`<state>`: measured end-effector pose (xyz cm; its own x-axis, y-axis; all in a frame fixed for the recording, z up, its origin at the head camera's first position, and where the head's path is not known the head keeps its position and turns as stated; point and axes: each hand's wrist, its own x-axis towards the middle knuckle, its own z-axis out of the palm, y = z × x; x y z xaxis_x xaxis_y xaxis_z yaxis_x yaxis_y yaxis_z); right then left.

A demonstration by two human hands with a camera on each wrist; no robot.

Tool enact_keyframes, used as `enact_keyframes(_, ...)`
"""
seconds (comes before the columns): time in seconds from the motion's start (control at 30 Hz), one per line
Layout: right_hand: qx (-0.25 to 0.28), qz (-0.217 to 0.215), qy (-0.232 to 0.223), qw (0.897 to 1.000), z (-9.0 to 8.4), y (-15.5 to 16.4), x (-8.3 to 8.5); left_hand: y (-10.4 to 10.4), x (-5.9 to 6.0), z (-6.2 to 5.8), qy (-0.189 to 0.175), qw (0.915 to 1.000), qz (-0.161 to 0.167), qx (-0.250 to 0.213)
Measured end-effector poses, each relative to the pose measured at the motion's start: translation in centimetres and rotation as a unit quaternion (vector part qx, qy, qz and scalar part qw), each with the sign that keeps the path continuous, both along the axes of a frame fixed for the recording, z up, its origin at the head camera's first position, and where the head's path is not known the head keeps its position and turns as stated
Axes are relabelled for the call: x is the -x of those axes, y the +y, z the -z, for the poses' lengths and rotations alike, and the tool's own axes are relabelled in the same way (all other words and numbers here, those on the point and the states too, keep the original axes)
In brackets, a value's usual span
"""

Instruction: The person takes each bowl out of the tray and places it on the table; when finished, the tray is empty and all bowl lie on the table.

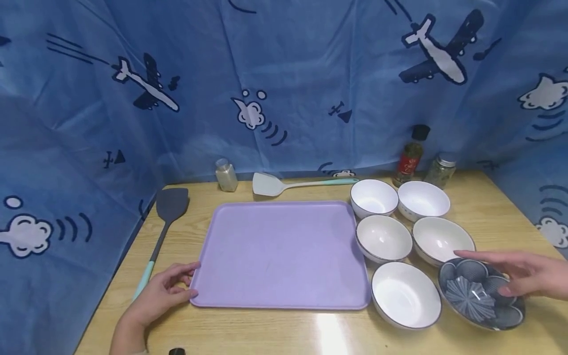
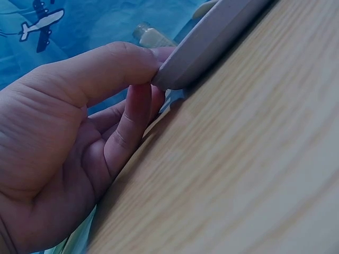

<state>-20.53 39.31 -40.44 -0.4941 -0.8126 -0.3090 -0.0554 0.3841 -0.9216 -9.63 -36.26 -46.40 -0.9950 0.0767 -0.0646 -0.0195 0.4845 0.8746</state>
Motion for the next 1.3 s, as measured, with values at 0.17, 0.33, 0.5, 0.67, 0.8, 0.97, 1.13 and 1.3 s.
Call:
enact_keyframes(0.17, -0.013, -0.012, 0.018, 1.0, 0.9, 0.4, 0.2, 0.0, -0.2, 0.0, -0.005, 1.0, 0.002, -0.005)
enact_keyframes(0.33, 0.003, -0.017, 0.057, 0.998, 1.3, 0.4, 0.2, -0.2, -0.2, -0.2, -0.008, 0.9999, 0.0, -0.014)
enact_keyframes(0.5, 0.018, -0.014, 0.016, 1.0, 1.5, 0.1, -0.2, -0.3, -0.3, -0.2, -0.012, 0.9998, 0.0, -0.017)
enact_keyframes(0.67, 0.038, -0.018, 0.013, 0.999, 1.8, 0.1, -0.1, -0.4, -0.4, -0.1, -0.012, 0.9998, -0.003, -0.013)
enact_keyframes(0.8, 0.024, -0.018, 0.013, 0.999, 2.0, 0.4, 0.2, -0.4, -0.3, 0.0, -0.01, 0.9999, -0.002, -0.008)
enact_keyframes(0.97, 0.011, 0.007, -0.021, 1.0, 2.1, 1.0, -0.7, -0.3, 0.3, -0.1, -0.012, 0.9999, 0.01, -0.003)
enact_keyframes(1.13, 0.025, 0.043, -0.149, 0.988, 2.6, 1.4, -1.9, 0.0, 0.7, -0.5, -0.016, 0.9998, 0.014, 0.004)
enact_keyframes(1.3, -0.008, 0.1, -0.173, 0.98, 2.8, 1.9, -2.6, 0.0, 1.1, -0.9, -0.032, 0.9994, 0.011, 0.007)
